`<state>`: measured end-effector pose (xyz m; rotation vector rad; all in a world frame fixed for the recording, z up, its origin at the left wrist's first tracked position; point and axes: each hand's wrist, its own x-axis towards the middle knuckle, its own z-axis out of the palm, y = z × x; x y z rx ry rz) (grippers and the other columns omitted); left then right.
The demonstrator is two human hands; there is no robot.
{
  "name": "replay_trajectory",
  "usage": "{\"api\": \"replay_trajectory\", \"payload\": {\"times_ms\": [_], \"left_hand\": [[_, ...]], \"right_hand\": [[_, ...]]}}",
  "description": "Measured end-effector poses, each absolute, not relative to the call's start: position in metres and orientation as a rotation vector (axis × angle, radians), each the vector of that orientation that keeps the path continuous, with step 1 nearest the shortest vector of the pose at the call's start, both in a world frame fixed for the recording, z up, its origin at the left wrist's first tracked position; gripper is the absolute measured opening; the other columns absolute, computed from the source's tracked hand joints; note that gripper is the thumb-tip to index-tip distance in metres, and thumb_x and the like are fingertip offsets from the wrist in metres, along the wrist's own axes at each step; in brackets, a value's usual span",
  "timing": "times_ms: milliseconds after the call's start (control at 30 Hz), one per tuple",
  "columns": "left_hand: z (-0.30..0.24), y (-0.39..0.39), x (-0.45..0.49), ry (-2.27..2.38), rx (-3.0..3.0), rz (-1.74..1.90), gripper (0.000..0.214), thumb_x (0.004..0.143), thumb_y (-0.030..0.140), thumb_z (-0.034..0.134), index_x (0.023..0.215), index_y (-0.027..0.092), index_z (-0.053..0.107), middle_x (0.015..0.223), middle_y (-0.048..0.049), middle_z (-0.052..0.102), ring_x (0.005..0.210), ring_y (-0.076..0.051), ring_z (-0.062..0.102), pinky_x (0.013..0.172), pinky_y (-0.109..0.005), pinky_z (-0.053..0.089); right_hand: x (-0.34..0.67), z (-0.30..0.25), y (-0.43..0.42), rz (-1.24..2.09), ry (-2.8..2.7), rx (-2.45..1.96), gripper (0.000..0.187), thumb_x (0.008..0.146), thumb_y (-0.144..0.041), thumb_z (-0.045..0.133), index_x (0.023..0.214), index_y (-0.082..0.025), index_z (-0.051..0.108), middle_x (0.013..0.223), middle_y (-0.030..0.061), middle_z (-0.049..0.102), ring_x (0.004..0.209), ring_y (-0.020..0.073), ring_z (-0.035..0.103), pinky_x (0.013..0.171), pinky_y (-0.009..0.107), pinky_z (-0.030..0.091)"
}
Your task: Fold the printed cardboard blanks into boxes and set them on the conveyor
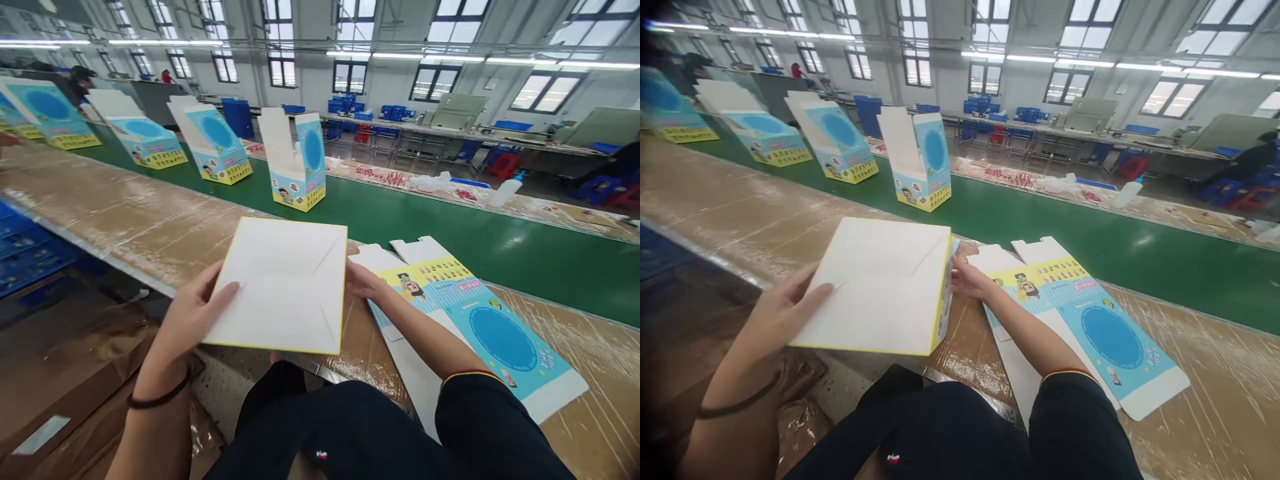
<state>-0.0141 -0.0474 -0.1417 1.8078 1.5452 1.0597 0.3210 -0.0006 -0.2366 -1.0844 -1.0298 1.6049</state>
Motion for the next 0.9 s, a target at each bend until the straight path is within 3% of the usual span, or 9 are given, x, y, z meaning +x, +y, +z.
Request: {"api": "replay_trajectory", "payload": {"times_ms": [167, 267, 333, 433, 500, 600, 700, 833, 900], "left_hand": [[-0.165, -0.035, -0.027, 1.566, 1.63, 1.568, 0.059, 0.079, 0.059, 0.07, 0.127, 0.025, 0.07, 0.13, -0.0078, 0.078, 0.118, -0.034, 0.074, 0.105, -0.052, 0.061], [-0.2, -0.015, -0.026, 1.556, 1.715, 1.652, 0.06, 0.081, 0.063, 0.066, 0.123, 0.021, 0.068, 0.126, -0.0156, 0.077, 0.114, -0.035, 0.075, 0.105, -0.058, 0.06], [-0.233, -0.009, -0.017, 1.636, 1.928, 1.492, 0.058, 0.083, 0.063, 0.062, 0.117, 0.017, 0.068, 0.116, -0.017, 0.078, 0.109, -0.034, 0.076, 0.101, -0.057, 0.061], [-0.284, -0.015, 0.005, 1.538, 2.291, 1.226, 0.041, 0.089, 0.052, 0.055, 0.108, 0.019, 0.072, 0.11, -0.0156, 0.08, 0.106, -0.032, 0.077, 0.098, -0.05, 0.063], [-0.309, -0.024, 0.017, 1.515, 2.445, 1.078, 0.036, 0.093, 0.043, 0.052, 0.109, 0.02, 0.075, 0.115, -0.0161, 0.079, 0.109, -0.033, 0.076, 0.1, -0.053, 0.061], [-0.327, -0.034, 0.023, 1.449, 2.547, 0.962, 0.033, 0.096, 0.035, 0.051, 0.112, 0.023, 0.077, 0.116, -0.0135, 0.079, 0.112, -0.03, 0.075, 0.102, -0.048, 0.061], [-0.33, -0.035, 0.017, 1.409, 2.56, 0.939, 0.034, 0.098, 0.035, 0.051, 0.116, 0.024, 0.078, 0.117, -0.0122, 0.079, 0.113, -0.03, 0.075, 0.101, -0.047, 0.062], [-0.33, -0.034, 0.011, 1.438, 2.53, 0.966, 0.035, 0.098, 0.037, 0.05, 0.113, 0.024, 0.079, 0.116, -0.013, 0.079, 0.111, -0.032, 0.075, 0.098, -0.05, 0.063], [-0.331, -0.034, 0.009, 1.443, 2.528, 0.95, 0.035, 0.098, 0.038, 0.05, 0.112, 0.024, 0.079, 0.116, -0.0128, 0.079, 0.111, -0.032, 0.076, 0.098, -0.05, 0.063]], "right_hand": [[0.308, -0.175, 0.031, 1.225, -1.043, -0.731, 0.06, 0.061, -0.062, 0.095, 0.099, -0.028, 0.064, 0.093, -0.0011, 0.072, 0.092, 0.0199, 0.068, 0.085, 0.031, 0.058], [0.327, -0.131, 0.063, 0.79, -1.284, -0.611, 0.061, 0.069, -0.062, 0.09, 0.111, -0.029, 0.061, 0.11, 0.0007, 0.071, 0.104, 0.0221, 0.066, 0.096, 0.037, 0.056], [0.346, -0.116, 0.084, 0.508, -1.496, -0.697, 0.052, 0.079, -0.059, 0.083, 0.115, -0.029, 0.059, 0.117, 0.0025, 0.069, 0.109, 0.0242, 0.063, 0.1, 0.042, 0.053], [0.377, -0.117, 0.112, 0.115, -1.801, -1.025, 0.025, 0.091, -0.04, 0.069, 0.11, -0.025, 0.061, 0.116, 0.0074, 0.069, 0.111, 0.0287, 0.059, 0.103, 0.048, 0.048], [0.394, -0.127, 0.125, -0.077, -1.926, -1.313, 0.016, 0.093, -0.023, 0.058, 0.107, -0.021, 0.065, 0.113, 0.0124, 0.071, 0.113, 0.0323, 0.058, 0.105, 0.051, 0.044], [0.409, -0.139, 0.137, -0.236, -1.91, -1.677, 0.037, 0.096, -0.012, 0.042, 0.12, -0.017, 0.07, 0.12, 0.0184, 0.073, 0.119, 0.0361, 0.057, 0.107, 0.054, 0.04], [0.413, -0.147, 0.149, -0.286, -1.83, -1.833, 0.053, 0.1, -0.015, 0.034, 0.145, -0.017, 0.06, 0.136, 0.0205, 0.069, 0.131, 0.038, 0.053, 0.113, 0.056, 0.036], [0.41, -0.159, 0.167, -0.229, -1.806, -1.932, 0.08, 0.095, -0.023, 0.051, 0.17, -0.013, 0.023, 0.172, 0.0199, 0.034, 0.16, 0.0395, 0.026, 0.127, 0.063, 0.019], [0.408, -0.169, 0.174, -0.194, -1.769, -1.98, 0.087, 0.095, -0.028, 0.057, 0.171, -0.015, 0.017, 0.178, 0.0186, 0.017, 0.165, 0.0405, 0.012, 0.129, 0.067, 0.012]]}}
